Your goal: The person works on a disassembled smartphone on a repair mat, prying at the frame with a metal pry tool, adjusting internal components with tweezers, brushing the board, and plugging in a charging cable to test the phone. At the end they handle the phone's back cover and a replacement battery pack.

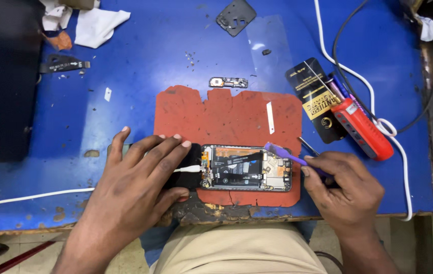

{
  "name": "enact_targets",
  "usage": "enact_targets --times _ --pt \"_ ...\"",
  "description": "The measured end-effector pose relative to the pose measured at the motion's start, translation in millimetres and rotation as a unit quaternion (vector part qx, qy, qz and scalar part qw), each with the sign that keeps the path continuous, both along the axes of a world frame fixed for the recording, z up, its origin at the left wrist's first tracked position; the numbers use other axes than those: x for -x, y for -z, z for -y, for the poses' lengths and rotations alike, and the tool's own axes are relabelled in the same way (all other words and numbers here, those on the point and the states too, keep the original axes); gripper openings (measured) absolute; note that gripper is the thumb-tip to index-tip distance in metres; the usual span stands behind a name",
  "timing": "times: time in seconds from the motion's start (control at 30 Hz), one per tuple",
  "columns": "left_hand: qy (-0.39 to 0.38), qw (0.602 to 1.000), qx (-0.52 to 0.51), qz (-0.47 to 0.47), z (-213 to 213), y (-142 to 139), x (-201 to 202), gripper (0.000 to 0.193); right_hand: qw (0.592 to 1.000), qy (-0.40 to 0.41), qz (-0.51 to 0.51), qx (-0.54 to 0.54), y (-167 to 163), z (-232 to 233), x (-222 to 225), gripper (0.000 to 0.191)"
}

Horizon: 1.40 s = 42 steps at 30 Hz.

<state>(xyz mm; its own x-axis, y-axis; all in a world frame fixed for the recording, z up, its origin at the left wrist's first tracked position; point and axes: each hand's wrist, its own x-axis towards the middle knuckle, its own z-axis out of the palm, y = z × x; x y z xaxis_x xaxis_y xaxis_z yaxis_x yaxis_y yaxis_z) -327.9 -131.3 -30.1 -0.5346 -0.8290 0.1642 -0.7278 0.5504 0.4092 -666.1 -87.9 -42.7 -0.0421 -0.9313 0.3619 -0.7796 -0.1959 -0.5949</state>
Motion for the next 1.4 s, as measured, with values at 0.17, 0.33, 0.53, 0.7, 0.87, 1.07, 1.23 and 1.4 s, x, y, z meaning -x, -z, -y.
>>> enact_targets --times 0.17,0.33,0.53,0.7,0.87,1.07,1.23,1.4 --pt "-0.018 0.999 0.018 -0.033 -9.3 8.2 -1.5 0.068 1.0 0.006 0.002 0.019 0.4 -0.9 3.4 0.019" --pt "-0.032 0.987 0.079 -0.134 -16.9 13.6 -2.0 0.058 0.999 0.025 0.011 0.034 -1.6 -4.1 8.1 0.022" --pt "-0.125 0.955 0.18 -0.2 -31.8 14.1 1.4 0.029 0.998 0.02 0.0 0.061 0.0 -11.5 15.7 0.024" --pt "-0.183 0.935 0.234 -0.19 -49.8 23.0 5.4 0.027 0.996 0.028 -0.002 0.085 0.9 -22.6 23.1 0.019" --pt "-0.185 0.932 0.244 -0.193 -67.5 36.5 -2.5 0.026 0.992 0.05 -0.066 0.092 -14.7 -34.7 38.0 0.018" --pt "-0.224 0.933 0.223 -0.17 -80.9 46.3 -10.1 0.033 0.991 0.074 -0.105 0.035 -25.9 -38.2 52.6 0.016" --pt "-0.219 0.938 0.212 -0.166 -81.4 45.6 -13.6 0.038 0.988 0.065 -0.139 -0.008 -22.1 -40.5 53.0 0.014" --pt "-0.222 0.938 0.213 -0.16 -77.5 44.0 -9.8 0.033 0.975 0.05 -0.211 0.054 -24.0 -41.5 46.7 0.019"
